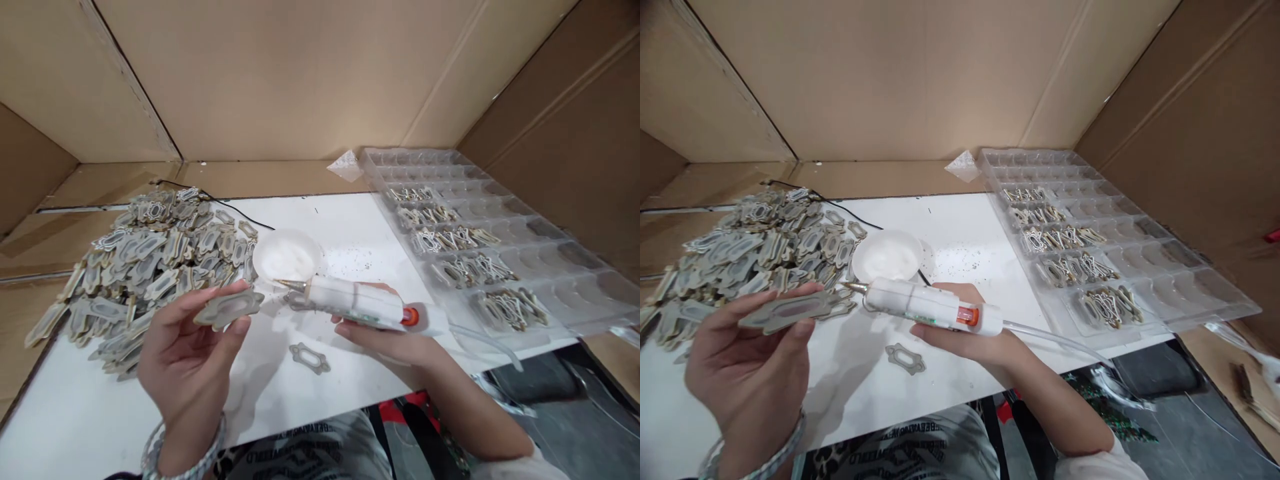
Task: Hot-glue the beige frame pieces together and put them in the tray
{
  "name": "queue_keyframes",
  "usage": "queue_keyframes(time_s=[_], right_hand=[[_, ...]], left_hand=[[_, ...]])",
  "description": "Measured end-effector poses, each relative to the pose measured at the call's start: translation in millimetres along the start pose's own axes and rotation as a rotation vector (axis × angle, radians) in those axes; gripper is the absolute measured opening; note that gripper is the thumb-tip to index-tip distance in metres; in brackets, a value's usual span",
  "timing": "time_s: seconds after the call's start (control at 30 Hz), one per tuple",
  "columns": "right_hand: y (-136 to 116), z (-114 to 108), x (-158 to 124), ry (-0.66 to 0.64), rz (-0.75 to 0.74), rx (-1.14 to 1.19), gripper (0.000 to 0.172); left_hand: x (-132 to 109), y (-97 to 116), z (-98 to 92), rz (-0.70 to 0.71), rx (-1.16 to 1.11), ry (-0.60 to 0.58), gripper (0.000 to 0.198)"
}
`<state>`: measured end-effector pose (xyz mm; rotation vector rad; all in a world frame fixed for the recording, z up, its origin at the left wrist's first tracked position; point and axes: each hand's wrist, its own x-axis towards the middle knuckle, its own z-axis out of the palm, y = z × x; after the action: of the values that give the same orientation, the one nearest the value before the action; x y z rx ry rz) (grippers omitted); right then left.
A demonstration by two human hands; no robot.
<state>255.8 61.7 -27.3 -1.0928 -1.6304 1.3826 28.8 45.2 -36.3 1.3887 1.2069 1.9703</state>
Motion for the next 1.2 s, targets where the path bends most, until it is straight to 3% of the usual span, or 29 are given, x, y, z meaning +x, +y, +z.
queue_keyframes(time_s=[0.17, 0.33, 0.5, 0.7, 0.83, 1.2], right_hand=[[-6.0, 2.4, -0.3, -0.008, -0.17, -0.17, 0.034], [-0.6, 0.2, 3.1, -0.07, -0.344, -0.284, 0.032], [2.9, -0.1, 2.8, -0.061, -0.337, -0.307, 0.033], [-0.7, 1.0, 2.4, -0.064, -0.264, -0.289, 0.037], [-0.8, 2.8, 1.5, -0.03, -0.212, -0.28, 0.035], [0.9, 2.7, 3.5, -0.054, -0.244, -0.26, 0.04]], left_hand=[[-5.5, 1.6, 2.5, 0.152, 0.052, 0.018, 0.038], [-9.9, 2.8, 3.3, 0.147, 0.121, -0.004, 0.045], [-12.0, 3.5, 2.0, 0.179, 0.135, 0.001, 0.047], [-16.3, 5.3, 0.3, 0.04, 0.069, -0.015, 0.043], [-17.0, 5.1, -0.2, 0.061, 0.082, -0.026, 0.042], [-15.5, 2.5, -1.2, 0.104, 0.064, -0.078, 0.047]])
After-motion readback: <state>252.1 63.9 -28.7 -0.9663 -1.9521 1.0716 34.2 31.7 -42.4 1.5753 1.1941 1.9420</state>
